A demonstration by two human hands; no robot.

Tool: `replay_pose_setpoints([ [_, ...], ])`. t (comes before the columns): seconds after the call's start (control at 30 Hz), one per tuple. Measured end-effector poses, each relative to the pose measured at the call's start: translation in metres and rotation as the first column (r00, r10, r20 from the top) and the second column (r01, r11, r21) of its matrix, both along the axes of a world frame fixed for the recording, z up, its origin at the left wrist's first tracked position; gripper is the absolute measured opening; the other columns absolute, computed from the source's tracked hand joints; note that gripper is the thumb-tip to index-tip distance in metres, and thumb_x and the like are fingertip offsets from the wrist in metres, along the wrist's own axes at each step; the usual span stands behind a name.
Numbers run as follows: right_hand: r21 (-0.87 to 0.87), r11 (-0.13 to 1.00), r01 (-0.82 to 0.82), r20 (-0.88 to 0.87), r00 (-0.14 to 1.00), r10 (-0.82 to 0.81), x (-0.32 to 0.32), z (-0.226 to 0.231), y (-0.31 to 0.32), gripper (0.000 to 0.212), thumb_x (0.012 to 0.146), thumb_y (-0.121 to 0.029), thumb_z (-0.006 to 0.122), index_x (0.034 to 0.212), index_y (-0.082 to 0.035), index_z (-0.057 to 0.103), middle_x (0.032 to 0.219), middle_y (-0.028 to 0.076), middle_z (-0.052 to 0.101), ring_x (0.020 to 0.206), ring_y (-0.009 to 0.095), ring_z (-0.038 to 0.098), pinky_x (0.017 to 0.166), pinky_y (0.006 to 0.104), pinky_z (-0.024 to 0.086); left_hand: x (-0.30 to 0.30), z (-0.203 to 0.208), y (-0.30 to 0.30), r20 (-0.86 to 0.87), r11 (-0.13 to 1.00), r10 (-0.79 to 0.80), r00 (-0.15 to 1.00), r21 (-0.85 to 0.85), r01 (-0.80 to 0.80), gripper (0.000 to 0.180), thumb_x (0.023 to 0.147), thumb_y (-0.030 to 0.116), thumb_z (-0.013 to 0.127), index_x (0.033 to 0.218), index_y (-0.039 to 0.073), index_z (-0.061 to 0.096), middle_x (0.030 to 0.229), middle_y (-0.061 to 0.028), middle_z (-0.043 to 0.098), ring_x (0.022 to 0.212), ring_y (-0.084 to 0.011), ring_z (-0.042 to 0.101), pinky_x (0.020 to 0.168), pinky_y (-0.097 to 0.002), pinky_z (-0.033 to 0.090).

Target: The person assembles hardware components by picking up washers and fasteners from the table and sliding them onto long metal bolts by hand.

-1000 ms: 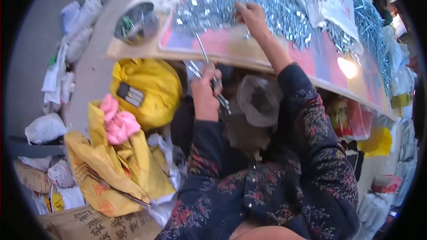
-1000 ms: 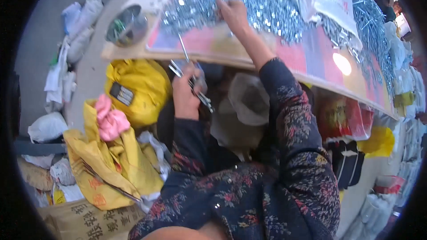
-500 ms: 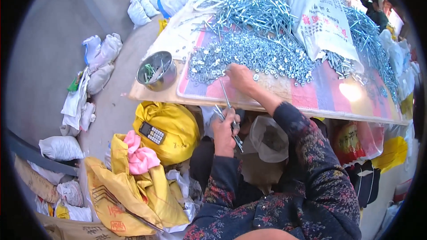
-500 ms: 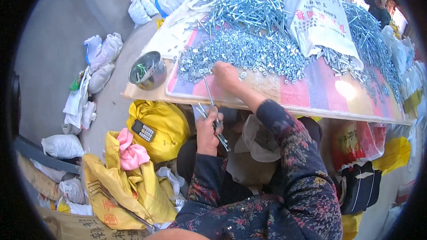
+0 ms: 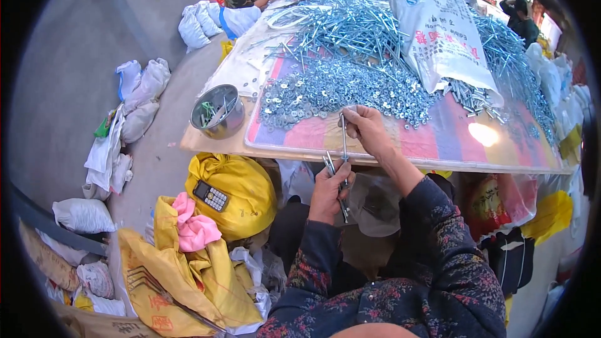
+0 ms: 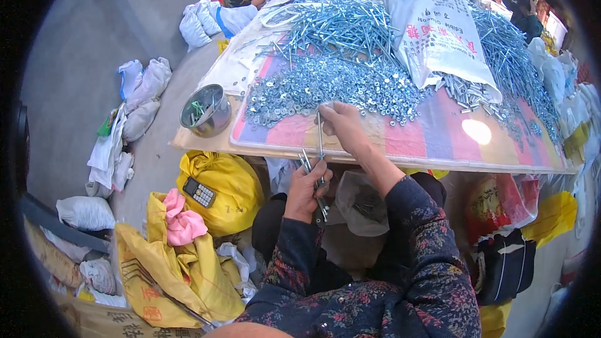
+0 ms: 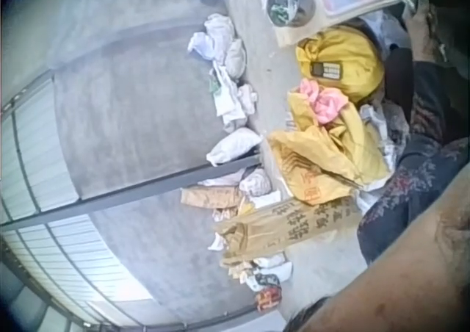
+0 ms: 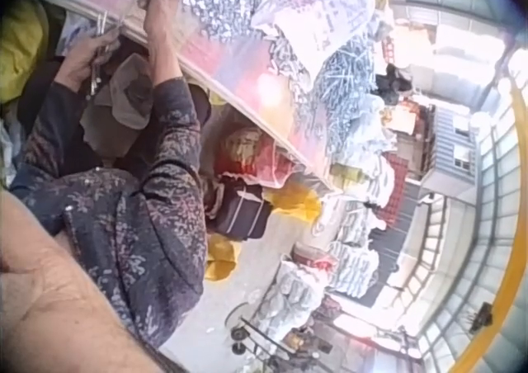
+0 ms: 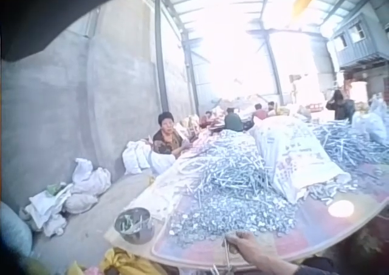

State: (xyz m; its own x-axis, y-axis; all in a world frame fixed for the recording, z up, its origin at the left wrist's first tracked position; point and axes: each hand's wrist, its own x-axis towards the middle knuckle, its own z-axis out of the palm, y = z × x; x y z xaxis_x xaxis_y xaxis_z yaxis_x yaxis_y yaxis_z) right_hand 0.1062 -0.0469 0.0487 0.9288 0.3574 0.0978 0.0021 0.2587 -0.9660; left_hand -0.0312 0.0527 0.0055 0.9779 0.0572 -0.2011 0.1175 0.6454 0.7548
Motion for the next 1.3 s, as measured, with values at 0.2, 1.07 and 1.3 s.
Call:
replay_pose_setpoints([
  [0.2, -0.251, 0.964, 0.087, 0.309, 0.951, -0.005, -0.022, 0.024, -0.027, 0.012, 0.092, -0.012, 0.059, 0.089, -0.002, 0.065, 0.069, 0.0, 0.061, 0.054, 0.005, 0.051, 0.05, 0.0205, 0.039, 0.003, -0.012, -0.011, -0.019, 0.974, -0.12, 0.993, -0.195, 0.114, 0.019, 0.088, 0.016, 0.065, 0.099, 0.001, 0.062, 0.07, -0.0055, 0.057, 0.043, -0.0051, 0.04, 0.036, -0.0178, 0.028],
  [1.07, -0.681, 0.09, 0.727, 0.713, 0.686, -0.143, 0.054, -0.049, -0.209, 0.025, 0.081, -0.029, 0.062, 0.096, -0.009, 0.066, 0.101, 0.017, 0.063, 0.09, 0.039, 0.062, 0.079, 0.0496, 0.047, 0.022, -0.015, -0.08, -0.102, 0.975, -0.216, 0.971, 0.025, 0.22, 0.008, 0.083, 0.007, 0.068, 0.086, 0.002, 0.062, 0.072, -0.0062, 0.062, 0.051, -0.006, 0.049, 0.039, -0.018, 0.032],
  [1.3, -0.73, 0.266, 0.629, 0.594, 0.777, -0.209, 0.054, -0.034, -0.209, 0.031, 0.082, -0.037, 0.066, 0.089, -0.007, 0.069, 0.078, 0.013, 0.067, 0.075, 0.029, 0.065, 0.07, 0.0404, 0.049, 0.022, -0.01, -0.069, -0.061, 0.969, -0.247, 0.967, 0.014, 0.248, 0.009, 0.083, 0.007, 0.069, 0.084, 0.002, 0.061, 0.072, -0.0061, 0.062, 0.052, -0.0059, 0.048, 0.04, -0.0181, 0.032],
])
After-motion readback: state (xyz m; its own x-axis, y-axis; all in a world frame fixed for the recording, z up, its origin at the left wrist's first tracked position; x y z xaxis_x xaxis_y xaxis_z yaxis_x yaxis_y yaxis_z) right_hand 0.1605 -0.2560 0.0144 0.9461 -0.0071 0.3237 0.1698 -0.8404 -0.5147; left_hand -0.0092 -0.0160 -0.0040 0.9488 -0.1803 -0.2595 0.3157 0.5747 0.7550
